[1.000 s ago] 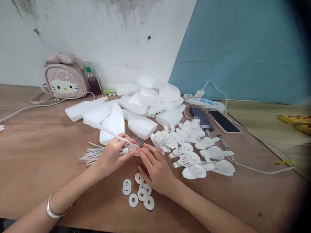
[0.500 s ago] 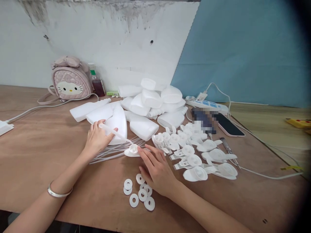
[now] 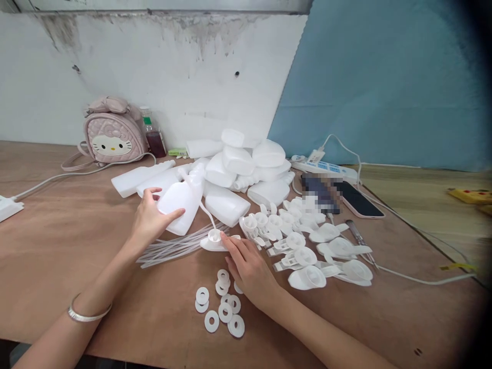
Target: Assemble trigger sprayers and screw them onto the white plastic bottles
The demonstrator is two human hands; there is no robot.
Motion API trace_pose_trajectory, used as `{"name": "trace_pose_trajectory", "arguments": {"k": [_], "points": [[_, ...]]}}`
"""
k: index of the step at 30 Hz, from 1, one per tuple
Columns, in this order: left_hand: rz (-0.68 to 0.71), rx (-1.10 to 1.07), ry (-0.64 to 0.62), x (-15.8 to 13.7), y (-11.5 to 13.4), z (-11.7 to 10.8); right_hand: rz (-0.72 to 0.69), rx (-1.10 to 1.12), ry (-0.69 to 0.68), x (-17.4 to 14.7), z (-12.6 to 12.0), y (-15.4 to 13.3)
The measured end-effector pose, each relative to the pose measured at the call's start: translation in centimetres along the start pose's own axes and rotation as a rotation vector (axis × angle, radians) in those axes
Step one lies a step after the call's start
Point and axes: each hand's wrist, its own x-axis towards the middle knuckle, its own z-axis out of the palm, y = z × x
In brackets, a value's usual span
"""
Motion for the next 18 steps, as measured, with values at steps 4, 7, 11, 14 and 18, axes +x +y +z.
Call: {"name": "trace_pose_trajectory", "arguments": {"k": [4, 7, 11, 14, 18], "points": [[0.038, -0.331, 0.3, 0.4, 0.1, -2.9, 0.026, -0.021, 0.032, 0.0, 0.1, 0.1], [0.059, -0.711, 0.469, 2.0, -0.9, -5.0, 0.026, 0.002, 0.015, 0.0, 0.0, 0.0], [-0.04, -0.988, 0.351, 4.5, -3.2, -6.3, -0.004, 0.086, -0.032, 0.0, 0.0, -0.1], [-0.173, -0.962, 0.2, 5.7, -5.1, -6.1, -0.029, 0.153, -0.06, -0.1, 0.0, -0.2], [-0.344, -1.021, 0.201, 6.4, -7.2, -5.4, -0.06, 0.197, -0.076, -0.1, -0.2, -0.3]]}}
